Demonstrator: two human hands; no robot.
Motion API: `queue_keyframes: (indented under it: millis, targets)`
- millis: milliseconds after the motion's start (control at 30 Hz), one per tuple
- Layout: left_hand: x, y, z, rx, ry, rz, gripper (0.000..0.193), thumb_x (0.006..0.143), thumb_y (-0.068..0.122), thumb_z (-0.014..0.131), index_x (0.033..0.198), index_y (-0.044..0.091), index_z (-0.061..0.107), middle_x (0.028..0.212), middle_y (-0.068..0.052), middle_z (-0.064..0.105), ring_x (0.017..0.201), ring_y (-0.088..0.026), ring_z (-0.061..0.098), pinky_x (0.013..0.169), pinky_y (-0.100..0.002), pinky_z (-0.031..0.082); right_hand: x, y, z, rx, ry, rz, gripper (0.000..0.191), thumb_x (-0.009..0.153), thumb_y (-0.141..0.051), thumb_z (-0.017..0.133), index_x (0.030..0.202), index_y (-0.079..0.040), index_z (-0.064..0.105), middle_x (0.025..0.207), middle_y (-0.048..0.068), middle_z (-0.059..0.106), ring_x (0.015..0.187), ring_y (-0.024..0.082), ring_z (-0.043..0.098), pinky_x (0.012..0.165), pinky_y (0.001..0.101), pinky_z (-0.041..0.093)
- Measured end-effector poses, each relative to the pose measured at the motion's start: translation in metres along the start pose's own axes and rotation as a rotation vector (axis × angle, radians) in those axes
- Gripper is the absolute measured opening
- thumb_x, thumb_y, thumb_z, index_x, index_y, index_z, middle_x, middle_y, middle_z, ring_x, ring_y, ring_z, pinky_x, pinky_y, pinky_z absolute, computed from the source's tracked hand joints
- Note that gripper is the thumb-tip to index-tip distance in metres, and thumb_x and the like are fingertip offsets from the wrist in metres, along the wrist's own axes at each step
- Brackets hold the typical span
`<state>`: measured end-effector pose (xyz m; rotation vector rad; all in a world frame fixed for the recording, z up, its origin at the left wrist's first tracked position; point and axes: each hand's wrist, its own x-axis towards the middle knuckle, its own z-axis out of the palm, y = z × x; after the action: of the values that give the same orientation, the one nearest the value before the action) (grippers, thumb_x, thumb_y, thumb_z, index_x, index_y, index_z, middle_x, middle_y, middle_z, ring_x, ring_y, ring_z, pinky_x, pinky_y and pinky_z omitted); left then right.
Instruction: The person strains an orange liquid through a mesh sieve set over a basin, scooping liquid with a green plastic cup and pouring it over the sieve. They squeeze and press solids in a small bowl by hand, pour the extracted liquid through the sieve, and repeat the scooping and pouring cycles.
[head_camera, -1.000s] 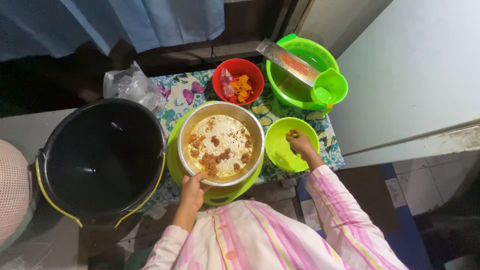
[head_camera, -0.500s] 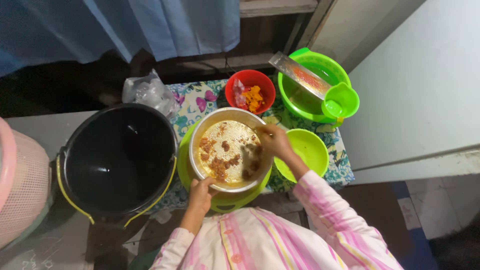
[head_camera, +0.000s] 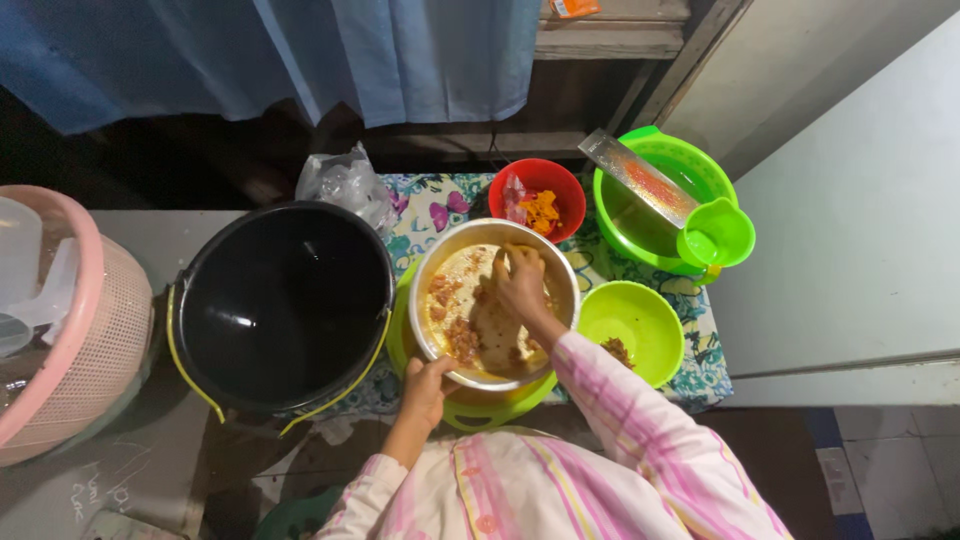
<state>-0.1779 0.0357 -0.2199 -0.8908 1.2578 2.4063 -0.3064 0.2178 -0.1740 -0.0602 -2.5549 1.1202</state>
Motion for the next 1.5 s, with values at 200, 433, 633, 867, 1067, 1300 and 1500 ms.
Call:
queue_keyframes:
  millis: [200, 433, 633, 867, 1067, 1300, 1500]
  targets:
    - [0.002, 0.003, 0.005, 0.094, -0.030, -0.025, 0.029, 0.080, 0.004, 0.069, 0.104, 0.002, 0.053, 0.097, -0.014, 0.066, 0.085, -0.026, 0.069, 0.066, -0.043, 0.063, -0.025, -0.048, 0.023, 0.168, -0.138, -0.212, 0.026, 0.082, -0.013, 0.071, 0.105, -0.003, 0.067, 0.107, 0.020, 0.063, 0.101, 0.040, 0.056, 0.093, 0.0479, 0.044]
    - [0.007, 0.010, -0.004, 0.031, -0.002, 0.011, 0.032, 0.077, -0.001, 0.068, 0.105, 0.000, 0.053, 0.100, -0.015, 0.066, 0.084, -0.027, 0.070, 0.065, -0.044, 0.064, -0.045, -0.028, -0.050, 0.004, -0.997, -0.732, 0.010, 0.092, -0.021, 0.073, 0.087, -0.012, 0.072, 0.086, 0.009, 0.066, 0.085, 0.028, 0.064, 0.081, 0.0427, 0.049]
    - [0.007, 0.011, -0.001, 0.058, -0.020, 0.010, 0.034, 0.076, -0.001, 0.067, 0.107, -0.003, 0.052, 0.105, -0.018, 0.066, 0.085, -0.031, 0.071, 0.067, -0.044, 0.065, 0.008, -0.003, -0.068, -0.011, -0.421, -0.330, 0.019, 0.081, -0.021, 0.078, 0.097, -0.012, 0.078, 0.102, 0.014, 0.071, 0.094, 0.033, 0.065, 0.085, 0.0445, 0.052]
    - [0.009, 0.015, -0.001, 0.091, 0.015, 0.053, 0.040, 0.076, -0.001, 0.067, 0.111, -0.003, 0.049, 0.108, -0.017, 0.066, 0.091, -0.029, 0.071, 0.069, -0.043, 0.065, -0.045, 0.023, -0.047, -0.087, -0.834, -0.376, 0.017, 0.082, -0.024, 0.079, 0.090, -0.010, 0.073, 0.097, 0.014, 0.069, 0.094, 0.035, 0.066, 0.086, 0.0460, 0.053]
    - [0.004, 0.014, 0.003, 0.123, 0.030, 0.031, 0.039, 0.078, -0.001, 0.067, 0.113, -0.003, 0.048, 0.110, -0.020, 0.066, 0.091, -0.032, 0.071, 0.066, -0.042, 0.064, -0.007, 0.044, -0.057, -0.150, -0.274, -0.431, 0.026, 0.085, -0.032, 0.072, 0.097, -0.009, 0.073, 0.107, 0.019, 0.066, 0.099, 0.042, 0.063, 0.085, 0.0498, 0.051]
    - [0.001, 0.004, 0.016, -0.027, 0.070, 0.047, 0.046, 0.079, -0.002, 0.065, 0.120, -0.002, 0.046, 0.116, -0.020, 0.062, 0.095, -0.032, 0.071, 0.070, -0.044, 0.066, -0.043, 0.003, -0.059, -0.335, -0.452, -0.140, 0.036, 0.082, -0.046, 0.076, 0.096, -0.014, 0.076, 0.105, 0.020, 0.068, 0.098, 0.041, 0.063, 0.086, 0.0499, 0.051]
    - [0.002, -0.001, 0.023, -0.018, 0.074, 0.042, 0.056, 0.079, 0.002, 0.065, 0.131, 0.002, 0.044, 0.121, -0.017, 0.060, 0.101, -0.032, 0.068, 0.073, -0.047, 0.064, -0.082, -0.020, -0.046, -0.369, -0.750, 0.013, 0.033, 0.089, -0.043, 0.068, 0.104, -0.014, 0.072, 0.106, 0.017, 0.068, 0.099, 0.039, 0.064, 0.088, 0.0487, 0.051]
